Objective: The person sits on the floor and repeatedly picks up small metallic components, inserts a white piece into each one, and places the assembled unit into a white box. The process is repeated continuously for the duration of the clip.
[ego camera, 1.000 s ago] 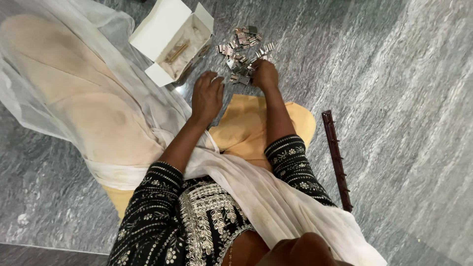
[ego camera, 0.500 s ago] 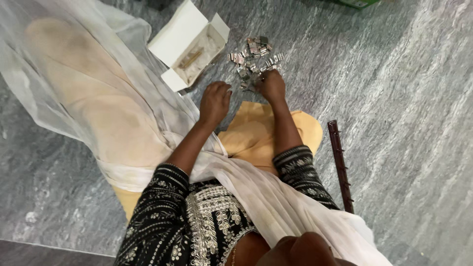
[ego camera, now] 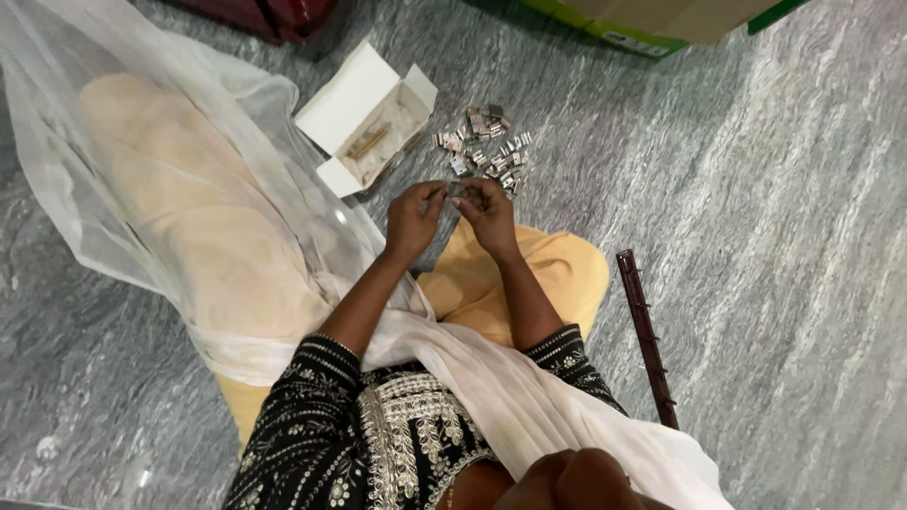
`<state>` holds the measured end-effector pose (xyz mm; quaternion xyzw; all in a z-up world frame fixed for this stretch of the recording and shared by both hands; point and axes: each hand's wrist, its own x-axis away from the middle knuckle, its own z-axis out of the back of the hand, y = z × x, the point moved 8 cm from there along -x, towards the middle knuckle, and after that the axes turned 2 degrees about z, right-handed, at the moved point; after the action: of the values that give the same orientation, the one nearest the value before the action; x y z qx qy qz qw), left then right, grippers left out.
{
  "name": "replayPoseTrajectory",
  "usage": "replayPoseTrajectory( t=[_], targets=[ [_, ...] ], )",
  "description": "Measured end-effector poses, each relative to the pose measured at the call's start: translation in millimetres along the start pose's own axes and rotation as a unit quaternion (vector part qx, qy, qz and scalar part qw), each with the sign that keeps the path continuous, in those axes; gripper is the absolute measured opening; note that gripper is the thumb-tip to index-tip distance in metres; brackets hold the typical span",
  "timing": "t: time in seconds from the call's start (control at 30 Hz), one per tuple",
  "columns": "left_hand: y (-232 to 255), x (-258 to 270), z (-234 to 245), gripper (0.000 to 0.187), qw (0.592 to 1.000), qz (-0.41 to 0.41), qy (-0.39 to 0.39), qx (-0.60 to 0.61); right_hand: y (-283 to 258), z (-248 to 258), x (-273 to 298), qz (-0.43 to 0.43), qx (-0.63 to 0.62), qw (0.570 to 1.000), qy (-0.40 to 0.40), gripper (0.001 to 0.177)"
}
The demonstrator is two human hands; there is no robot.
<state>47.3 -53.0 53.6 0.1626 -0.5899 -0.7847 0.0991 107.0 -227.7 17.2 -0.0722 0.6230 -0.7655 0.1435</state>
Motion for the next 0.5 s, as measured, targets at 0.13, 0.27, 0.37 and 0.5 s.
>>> replayPoseTrajectory(
  t=[0.13,0.27,0.37,0.5],
  targets=[
    [-2.5,-0.8,0.1,0.016,1.0,0.01,0.01,-0.026,25.8,-5.0,-7.5,-0.049,-0.075,0.996,-0.022,0.024],
    [-6.4,-4.0,2.1,0.016,0.998,0.041,0.005,-0.043,53.2,-10.5,-11.8,-0.129,-0.11,0.985,-0.027,0.021],
    [-1.5,-5.1,3.7,0.016,0.999,0.028,0.004,-0.033,56.6,-13.6,-14.1,-0.091,-0.099,0.99,-0.028,0.016],
    [0.1,-6.9,2.7,0.015,0.998,0.018,-0.003,-0.053,52.4,-18.2,-12.3,-0.027,-0.103,0.994,-0.039,0.013]
  ],
)
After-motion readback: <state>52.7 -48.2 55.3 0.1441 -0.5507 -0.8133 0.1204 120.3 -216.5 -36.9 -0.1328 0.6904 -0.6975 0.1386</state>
